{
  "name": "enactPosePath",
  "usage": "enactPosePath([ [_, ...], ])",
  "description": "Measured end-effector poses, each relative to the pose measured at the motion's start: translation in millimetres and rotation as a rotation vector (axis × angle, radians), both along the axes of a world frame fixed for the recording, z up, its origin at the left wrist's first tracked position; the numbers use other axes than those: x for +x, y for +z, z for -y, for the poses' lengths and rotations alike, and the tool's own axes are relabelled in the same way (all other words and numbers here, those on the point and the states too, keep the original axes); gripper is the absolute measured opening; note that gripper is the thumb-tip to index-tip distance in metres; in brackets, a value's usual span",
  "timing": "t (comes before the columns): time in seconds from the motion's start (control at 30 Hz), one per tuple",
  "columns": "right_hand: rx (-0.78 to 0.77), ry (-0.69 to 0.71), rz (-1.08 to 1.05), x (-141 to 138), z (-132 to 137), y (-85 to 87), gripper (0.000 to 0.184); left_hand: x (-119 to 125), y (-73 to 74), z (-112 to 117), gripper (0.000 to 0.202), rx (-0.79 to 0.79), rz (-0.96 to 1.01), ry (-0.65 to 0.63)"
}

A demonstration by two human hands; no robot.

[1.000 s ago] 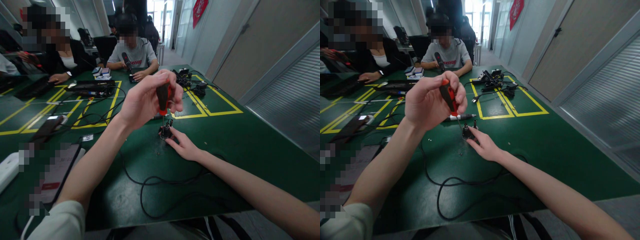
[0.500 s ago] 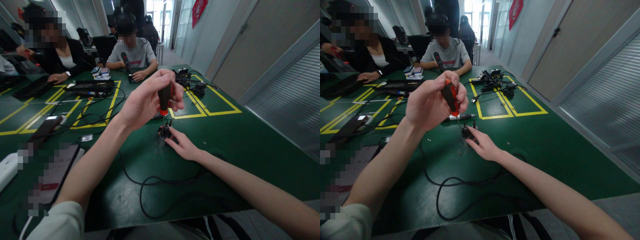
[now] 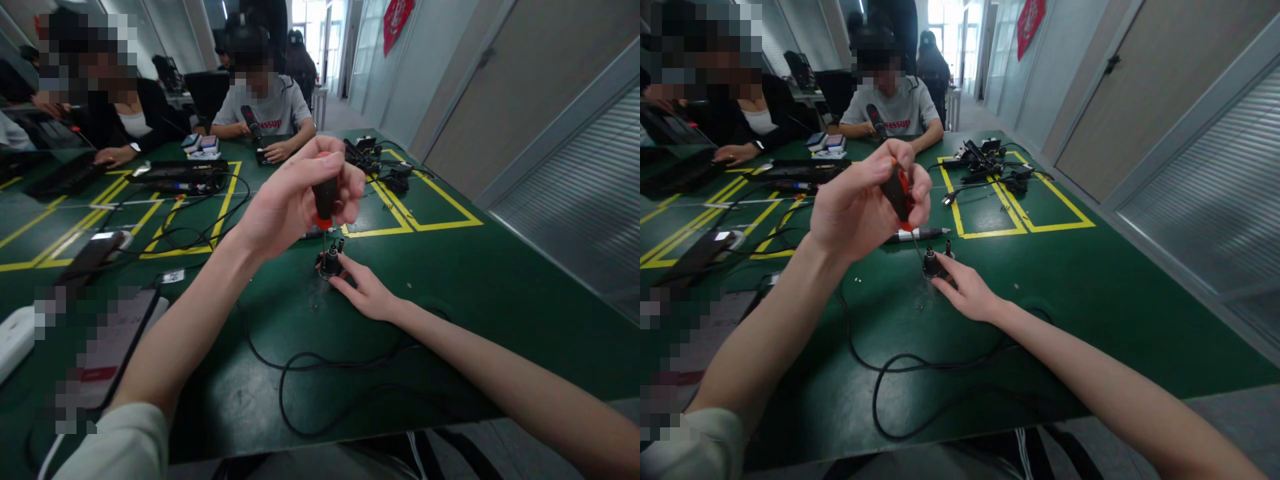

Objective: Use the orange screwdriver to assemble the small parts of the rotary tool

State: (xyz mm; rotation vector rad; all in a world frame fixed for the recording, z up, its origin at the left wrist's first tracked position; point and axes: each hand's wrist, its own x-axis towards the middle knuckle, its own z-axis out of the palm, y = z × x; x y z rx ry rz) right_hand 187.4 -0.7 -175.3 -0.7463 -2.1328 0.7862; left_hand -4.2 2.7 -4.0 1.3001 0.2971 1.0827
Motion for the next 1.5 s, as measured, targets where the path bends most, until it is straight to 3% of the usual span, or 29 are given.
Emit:
enactPosePath([
  [0.1, -0.008, 0.001, 0.000, -0.2, 0.3, 0.5, 0.045, -0.1, -1.0, -0.9, 0.014, 0.022, 0.017, -0.031],
  [0.3, -0.004, 0.001, 0.009, 0.5, -0.1, 0.2, 0.045, -0.8, -0.1, -2.8, 0.035, 0.005, 0.018, -0.067],
  [0.47, 0.002, -0.004, 0.009, 0.0, -0.1, 0.7, 0.045, 0.0, -2.0, -0.4, 0.013, 0.015, 0.005, -0.003],
  [0.57, -0.004, -0.007, 0.014, -0.2, 0.5, 1.5, 0.046, -0.4, -3.3, -0.7, 0.011, 0.025, 0.022, -0.017],
  [0.77, -0.011, -0.009, 0.034, 0.5, 0.6, 0.9, 0.048, -0.9, 0.8, -0.7, 0.041, -0.018, 0.002, -0.029],
  [0.93, 0.000, -0.006, 0.015, 0.0, 0.7, 0.8, 0.047, 0.4, 1.4, 2.8, 0.022, -0.025, -0.022, 0.028],
  [1.07, 0.013, 0.000, 0.005, -0.1, -0.2, -0.1, 0.046, 0.1, -0.7, 1.8, 0.015, 0.011, 0.019, -0.024],
  [1.3, -0.006, -0.003, 0.027, 0.4, -1.2, -0.4, 0.046, -2.1, 1.0, -0.9, 0.041, -0.012, 0.048, -0.070],
  [1.5, 0.001, -0.005, 0.018, 0.0, -0.7, 0.2, 0.046, -0.9, -1.5, 1.9, 0.016, 0.031, 0.018, -0.032],
])
